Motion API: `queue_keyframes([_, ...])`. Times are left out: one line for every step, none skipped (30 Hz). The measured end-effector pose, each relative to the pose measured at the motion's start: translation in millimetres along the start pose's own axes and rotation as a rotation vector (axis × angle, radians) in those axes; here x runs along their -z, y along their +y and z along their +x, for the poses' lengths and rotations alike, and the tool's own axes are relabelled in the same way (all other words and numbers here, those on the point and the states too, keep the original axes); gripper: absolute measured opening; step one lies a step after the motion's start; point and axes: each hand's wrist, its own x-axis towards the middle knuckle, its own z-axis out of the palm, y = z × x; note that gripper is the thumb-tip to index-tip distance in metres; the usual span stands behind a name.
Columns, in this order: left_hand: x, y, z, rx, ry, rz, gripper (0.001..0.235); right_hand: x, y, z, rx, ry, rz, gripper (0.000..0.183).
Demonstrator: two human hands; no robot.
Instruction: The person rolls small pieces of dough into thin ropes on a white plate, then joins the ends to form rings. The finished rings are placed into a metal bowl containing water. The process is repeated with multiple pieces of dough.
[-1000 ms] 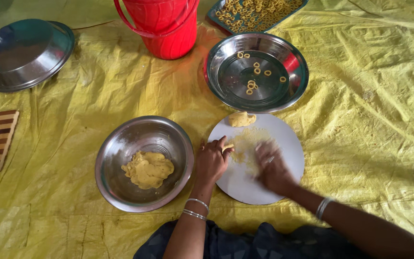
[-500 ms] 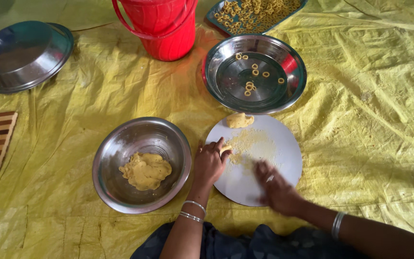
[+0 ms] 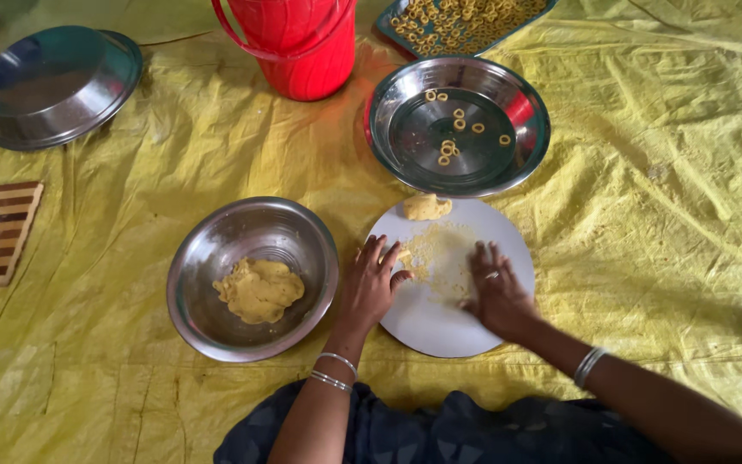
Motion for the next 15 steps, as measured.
queue_keyframes([1.6,3.6,0.7,-0.012,0.009,-0.023,0.062,-1.4,-4.6,-0.7,0.002,-0.021,-0.064,0.103])
queue_keyframes([3.2,8.1,1.6,-0.024,0.018,-0.046,0.062,-4.4,-11.5,-3.3,0.078,-0.028,0.041,0.102])
queue_keyframes([4.9,13.4,2.2,-0.049,0.036,-0.046,0.062,-7.9,-17.9,-6.2,0.153,-0.034,0.146,0.101])
queue_keyframes([6.7,19.0,2.4,-0.074,0.054,-0.046,0.062,-9.7,-19.7,-7.1,0.228,-0.041,0.252,0.101])
queue_keyframes([9.5,23.6,1.0,-0.099,0.068,-0.044,0.062,-11.8,-21.4,-7.5,0.248,0.077,0.172,0.100])
queue_keyframes([12.6,27.9,-1.0,-0.108,0.079,-0.071,0.061,-12.6,-20.5,-6.7,0.265,0.196,0.092,0.099])
queue_keyframes([15.4,33.3,-5.0,-0.110,0.090,-0.099,0.059,-12.0,-14.7,-5.6,0.285,0.311,0.009,0.098])
queue_keyframes([18.4,38.2,-9.0,-0.113,0.102,-0.127,0.058,-9.8,-5.4,-2.9,0.187,0.222,0.078,0.097])
queue_keyframes([21.4,42.9,-12.9,-0.108,0.105,-0.136,0.057,-6.2,6.0,1.6,0.090,0.133,0.143,0.097])
queue_keyframes([24.8,47.3,-16.8,-0.103,0.108,-0.145,0.056,-4.2,13.3,2.1,-0.009,0.044,0.207,0.097])
queue_keyframes([29.1,50.1,-18.3,-0.100,0.114,-0.150,0.055,-2.0,17.1,2.2,-0.049,0.091,0.201,0.098])
queue_keyframes([33.3,52.8,-19.0,-0.087,0.125,-0.148,0.053,0.3,17.3,2.4,-0.089,0.137,0.195,0.100])
queue_keyframes([37.2,55.1,-19.4,-0.078,0.135,-0.144,0.051,1.1,14.2,-0.6,-0.131,0.187,0.192,0.101])
queue_keyframes([40.1,57.0,-18.8,-0.069,0.146,-0.140,0.048,2.0,10.4,-3.0,-0.083,0.055,0.118,0.101])
queue_keyframes([41.3,58.3,-17.5,-0.015,0.158,-0.134,0.046,-2.0,-4.7,-11.1,-0.038,-0.078,0.044,0.102])
